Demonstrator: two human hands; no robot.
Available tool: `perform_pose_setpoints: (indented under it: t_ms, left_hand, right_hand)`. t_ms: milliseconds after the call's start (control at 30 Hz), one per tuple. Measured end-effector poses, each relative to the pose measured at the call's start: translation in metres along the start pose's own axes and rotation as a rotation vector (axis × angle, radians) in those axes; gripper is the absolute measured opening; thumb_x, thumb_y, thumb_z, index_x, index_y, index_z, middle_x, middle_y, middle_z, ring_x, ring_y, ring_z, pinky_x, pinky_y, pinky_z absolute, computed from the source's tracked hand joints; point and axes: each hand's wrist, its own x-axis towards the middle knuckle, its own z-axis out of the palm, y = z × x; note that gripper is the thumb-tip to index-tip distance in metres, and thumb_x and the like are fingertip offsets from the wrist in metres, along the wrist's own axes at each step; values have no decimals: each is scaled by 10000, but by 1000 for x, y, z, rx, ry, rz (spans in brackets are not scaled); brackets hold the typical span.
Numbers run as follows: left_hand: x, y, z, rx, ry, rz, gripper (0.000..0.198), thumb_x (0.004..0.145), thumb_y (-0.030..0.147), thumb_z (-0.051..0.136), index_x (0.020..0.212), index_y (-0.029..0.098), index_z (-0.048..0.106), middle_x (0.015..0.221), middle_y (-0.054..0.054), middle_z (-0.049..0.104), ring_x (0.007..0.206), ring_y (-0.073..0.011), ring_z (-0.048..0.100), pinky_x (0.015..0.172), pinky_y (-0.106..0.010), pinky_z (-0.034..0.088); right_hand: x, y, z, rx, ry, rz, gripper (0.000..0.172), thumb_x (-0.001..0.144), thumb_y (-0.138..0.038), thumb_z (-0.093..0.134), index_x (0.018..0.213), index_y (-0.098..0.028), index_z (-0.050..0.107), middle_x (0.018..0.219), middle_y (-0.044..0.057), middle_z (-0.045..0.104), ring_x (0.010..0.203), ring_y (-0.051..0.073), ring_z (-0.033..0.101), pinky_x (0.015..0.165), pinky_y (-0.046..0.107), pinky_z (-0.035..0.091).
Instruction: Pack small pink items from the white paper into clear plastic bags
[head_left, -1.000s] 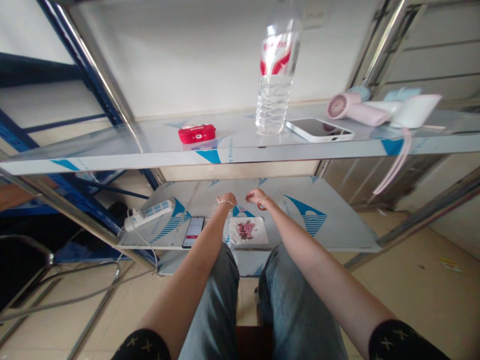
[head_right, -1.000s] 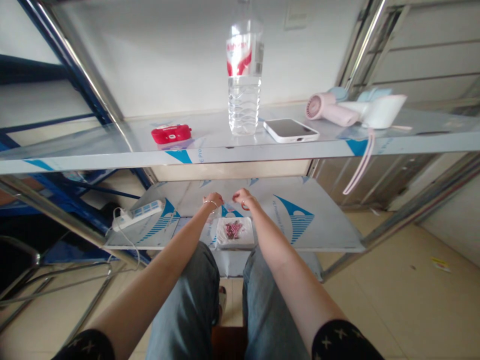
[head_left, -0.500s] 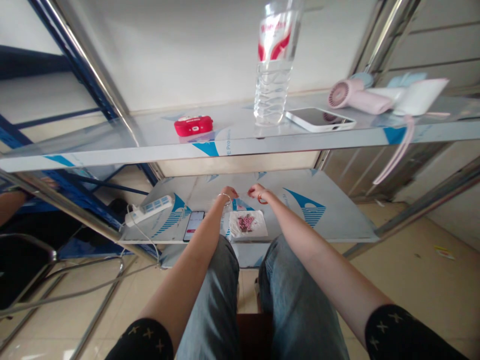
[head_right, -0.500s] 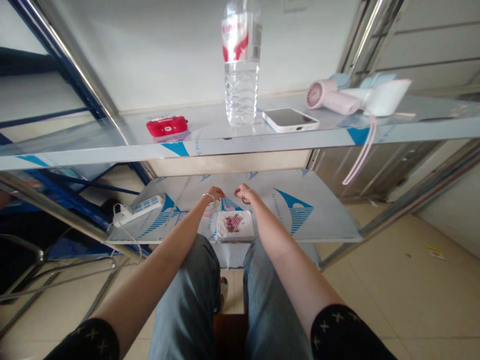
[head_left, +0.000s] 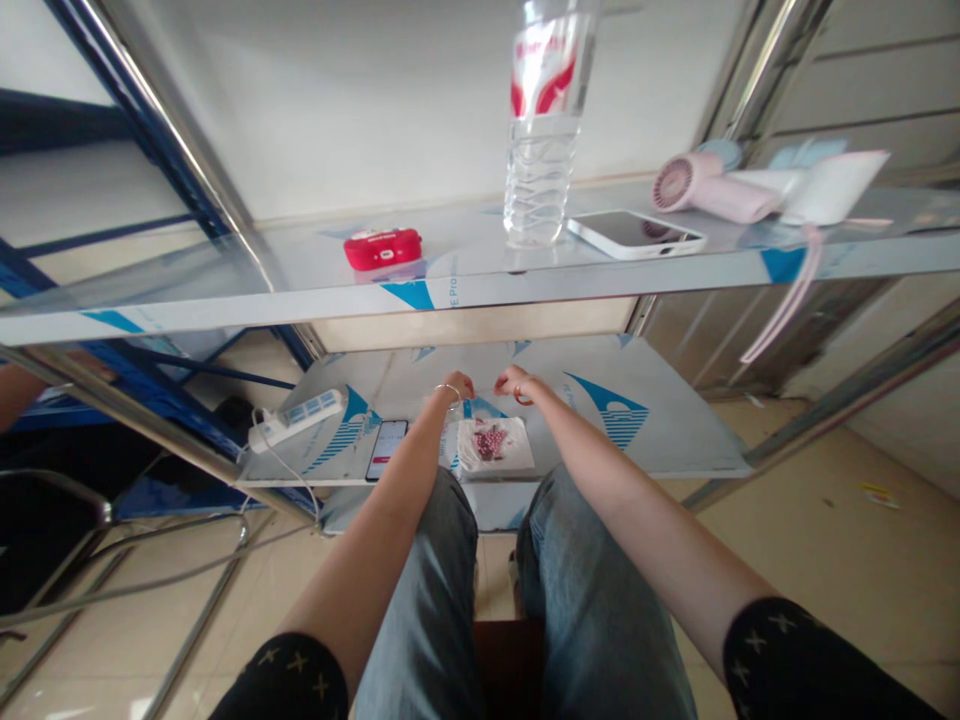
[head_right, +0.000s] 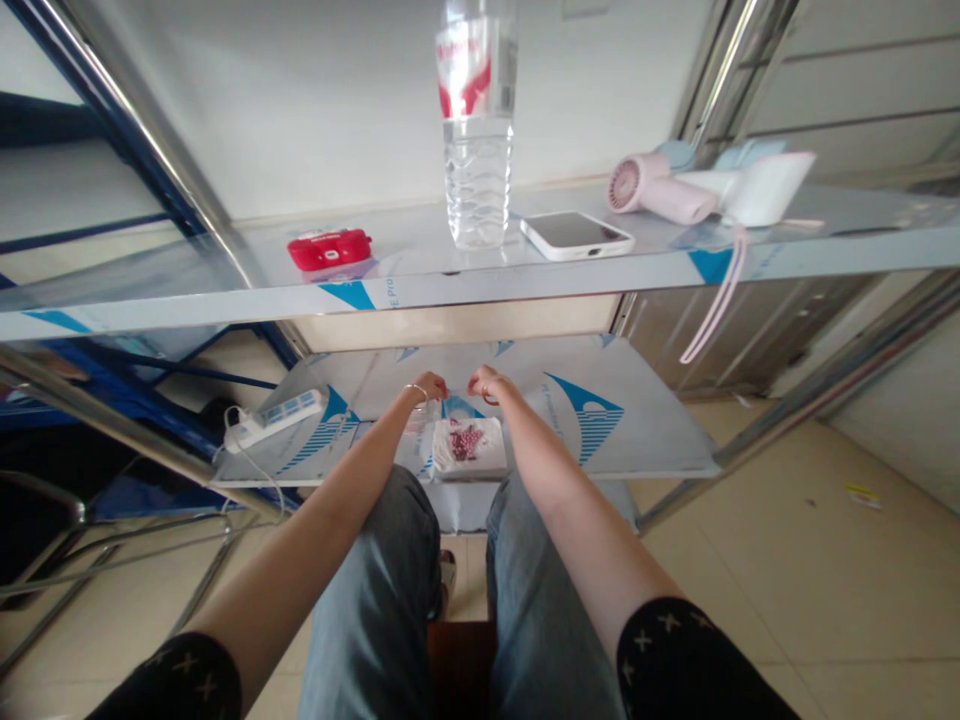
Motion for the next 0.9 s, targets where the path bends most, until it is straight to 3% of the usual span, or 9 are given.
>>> perform_pose_setpoints:
  t_ms: [200,367,633,900]
  left_hand:
    - [-1,-1,1,37,-3,-27,259,892,97,821,1115,122,950,991,-115,891,974,-231,830,828,-206,607]
    - [0,0,5,46,65,7,272,906,125,849,1150,189,948,1096,-96,899,1045,-224,829,911,-223,613]
    - [-1,5,6,34,41,52,306,930,26,787,1201,91,913,1115,-102,895,1020,-195,795,859,-172,575]
    - [4,3,10,45,14,40,292,882,22,774,1084,135,953,1051,-114,895,1005,-223,836,909,-208,623]
  right_hand:
    - [-1,-2,-2,-5,-34,-6,450,941,-257,925,1327,-39,847,1115,160,816,950,184,707,838,227,501]
    - [-1,-3,-3,-6,-56,-26,380,901,-265,929,1222,-70,868,1009,138,810,887,180,700,825,243,513]
    - [-4,0,-1,26,-44,-82,331,879,-329,935,1089,-91,841,896,116,776,836,165,675,803,246,517]
    - [0,1,4,53,13,-81,302,866,-290,939,1055,-82,828,851,94,756,806,152,659,797,241,510]
